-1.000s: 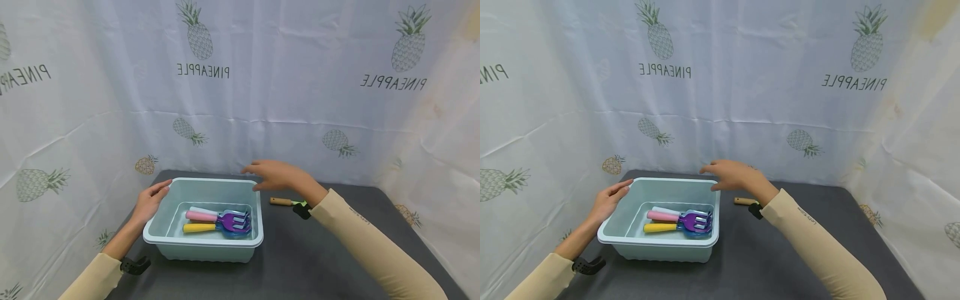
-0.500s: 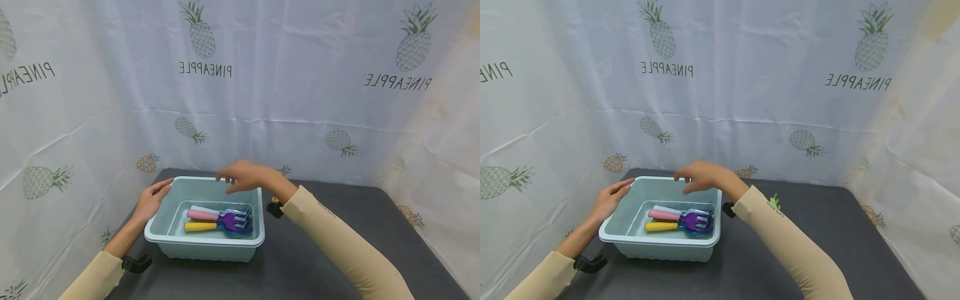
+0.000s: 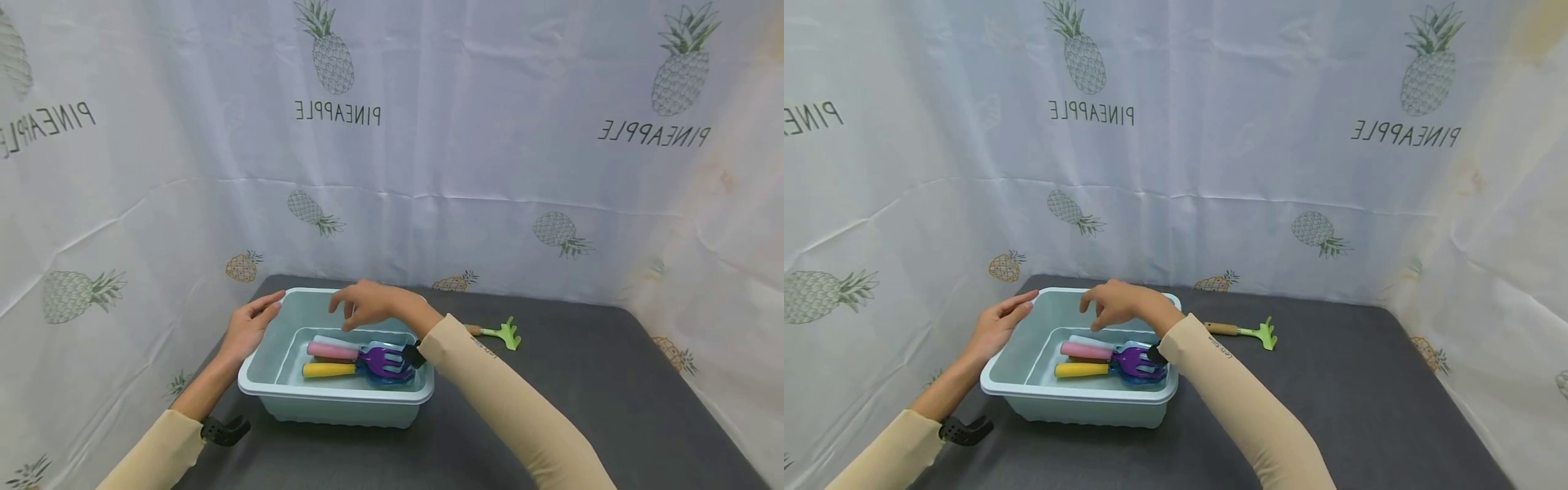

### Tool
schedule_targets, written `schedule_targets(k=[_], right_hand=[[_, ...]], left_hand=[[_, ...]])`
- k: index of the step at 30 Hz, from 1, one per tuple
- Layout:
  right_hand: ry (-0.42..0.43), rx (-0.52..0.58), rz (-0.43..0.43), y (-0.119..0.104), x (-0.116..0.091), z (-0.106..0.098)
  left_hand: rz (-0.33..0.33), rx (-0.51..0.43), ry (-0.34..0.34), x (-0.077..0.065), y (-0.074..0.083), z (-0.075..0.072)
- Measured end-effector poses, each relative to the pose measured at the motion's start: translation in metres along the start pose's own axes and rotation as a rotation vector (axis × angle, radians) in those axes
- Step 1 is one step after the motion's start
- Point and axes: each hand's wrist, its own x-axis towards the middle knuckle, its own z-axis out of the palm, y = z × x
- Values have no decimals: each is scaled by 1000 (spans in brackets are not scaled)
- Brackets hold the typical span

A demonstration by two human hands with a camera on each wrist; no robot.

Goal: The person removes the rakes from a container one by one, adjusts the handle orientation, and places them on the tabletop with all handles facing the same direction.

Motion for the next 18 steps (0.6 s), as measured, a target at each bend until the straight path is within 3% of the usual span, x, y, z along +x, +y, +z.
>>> schedule_targets(k=[18], right_hand=[[-84,160,91,10,30,34]], left_hand=[[8,-9,7,-1,2,-1]])
